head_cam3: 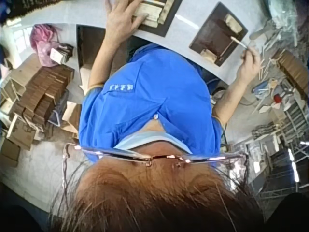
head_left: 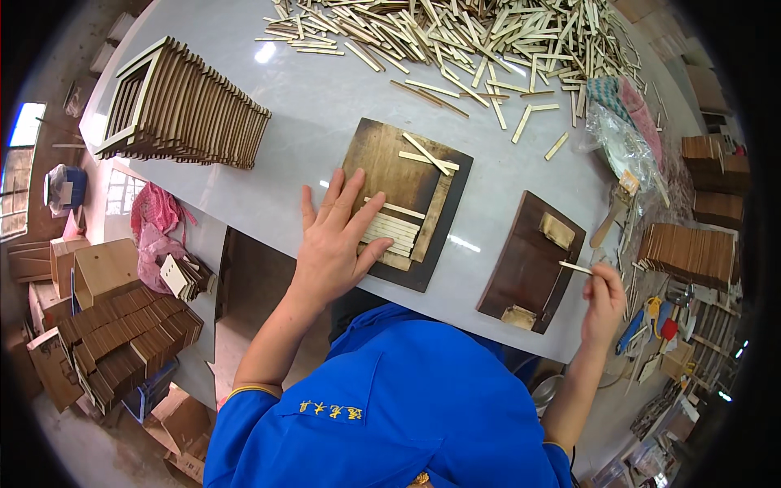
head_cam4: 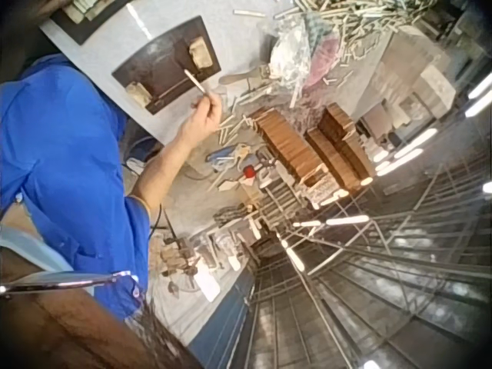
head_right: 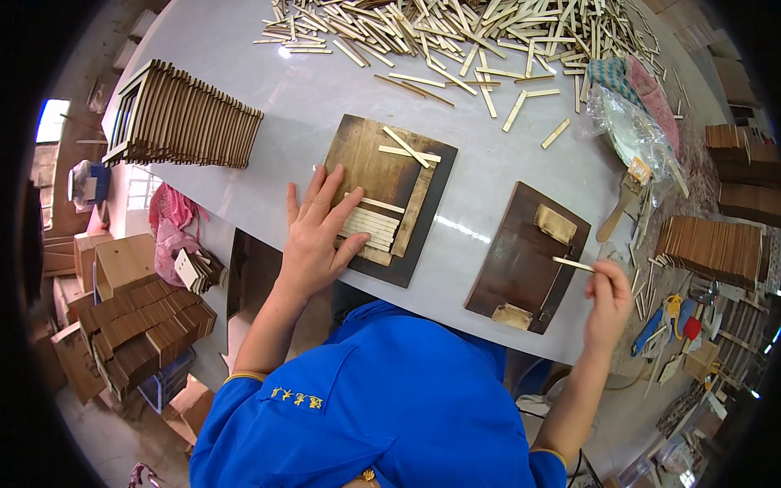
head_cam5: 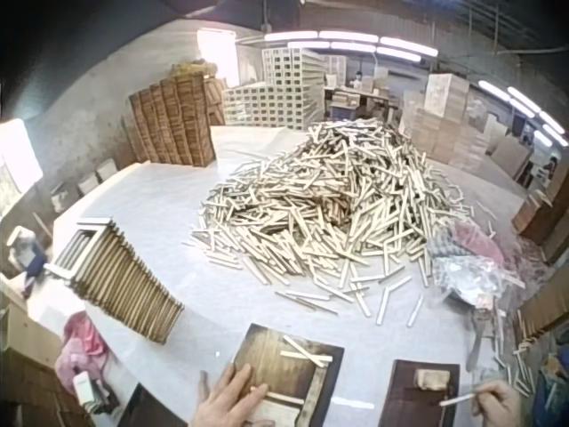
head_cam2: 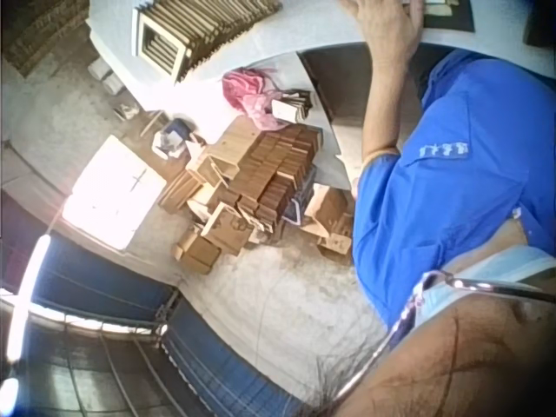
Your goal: Assembling wooden frames by placing and gluing small wooden sticks into a jig.
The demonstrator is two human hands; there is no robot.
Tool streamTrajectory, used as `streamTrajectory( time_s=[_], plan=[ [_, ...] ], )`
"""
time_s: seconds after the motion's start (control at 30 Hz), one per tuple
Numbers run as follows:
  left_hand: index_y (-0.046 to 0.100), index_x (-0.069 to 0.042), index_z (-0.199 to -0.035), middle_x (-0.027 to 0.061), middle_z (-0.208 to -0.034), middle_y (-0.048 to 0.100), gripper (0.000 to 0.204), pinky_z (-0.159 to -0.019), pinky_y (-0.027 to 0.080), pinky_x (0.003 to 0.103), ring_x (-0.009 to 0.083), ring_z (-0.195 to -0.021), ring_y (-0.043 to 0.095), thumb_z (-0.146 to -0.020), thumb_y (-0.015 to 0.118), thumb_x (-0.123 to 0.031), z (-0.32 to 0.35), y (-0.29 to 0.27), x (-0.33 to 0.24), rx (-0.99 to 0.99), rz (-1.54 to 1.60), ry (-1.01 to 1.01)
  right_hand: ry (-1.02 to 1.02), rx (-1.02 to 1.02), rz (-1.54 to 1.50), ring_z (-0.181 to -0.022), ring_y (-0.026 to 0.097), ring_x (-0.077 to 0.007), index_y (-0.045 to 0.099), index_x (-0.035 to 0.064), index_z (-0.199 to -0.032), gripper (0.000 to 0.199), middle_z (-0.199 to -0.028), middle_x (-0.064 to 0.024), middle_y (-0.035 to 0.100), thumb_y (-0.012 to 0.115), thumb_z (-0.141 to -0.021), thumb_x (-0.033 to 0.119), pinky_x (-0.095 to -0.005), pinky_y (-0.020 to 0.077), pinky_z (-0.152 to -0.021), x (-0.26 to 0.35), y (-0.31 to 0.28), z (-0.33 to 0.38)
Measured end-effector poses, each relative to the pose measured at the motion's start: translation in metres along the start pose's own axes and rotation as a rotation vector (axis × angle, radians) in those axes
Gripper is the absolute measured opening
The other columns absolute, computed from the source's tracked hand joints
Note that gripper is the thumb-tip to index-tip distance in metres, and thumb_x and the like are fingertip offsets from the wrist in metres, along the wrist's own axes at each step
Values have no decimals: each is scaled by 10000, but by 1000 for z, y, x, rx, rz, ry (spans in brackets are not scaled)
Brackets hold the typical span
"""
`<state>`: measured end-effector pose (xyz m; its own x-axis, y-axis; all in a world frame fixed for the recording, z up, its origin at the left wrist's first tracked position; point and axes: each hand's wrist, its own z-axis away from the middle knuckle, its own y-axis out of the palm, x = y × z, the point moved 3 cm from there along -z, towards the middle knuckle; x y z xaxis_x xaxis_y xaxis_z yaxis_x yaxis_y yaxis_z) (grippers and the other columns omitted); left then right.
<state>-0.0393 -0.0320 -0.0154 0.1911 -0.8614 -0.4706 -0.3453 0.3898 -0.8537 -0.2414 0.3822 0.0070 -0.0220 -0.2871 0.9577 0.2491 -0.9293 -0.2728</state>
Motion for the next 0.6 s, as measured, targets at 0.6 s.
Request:
streamTrajectory(
  time_s=[0.6],
  plan=[
    [689, -119, -1368, 127, -1593, 536, 520, -1273, 176, 635, 349, -1544, 412, -921, 762, -375, 3, 5, 1, -28, -10, -17, -500, -49, 794, -1066, 668, -253, 736, 44, -1114, 229, -1211, -95, 697, 638, -924, -39, -332, 534, -896, 37, 50, 11]
  ],
)
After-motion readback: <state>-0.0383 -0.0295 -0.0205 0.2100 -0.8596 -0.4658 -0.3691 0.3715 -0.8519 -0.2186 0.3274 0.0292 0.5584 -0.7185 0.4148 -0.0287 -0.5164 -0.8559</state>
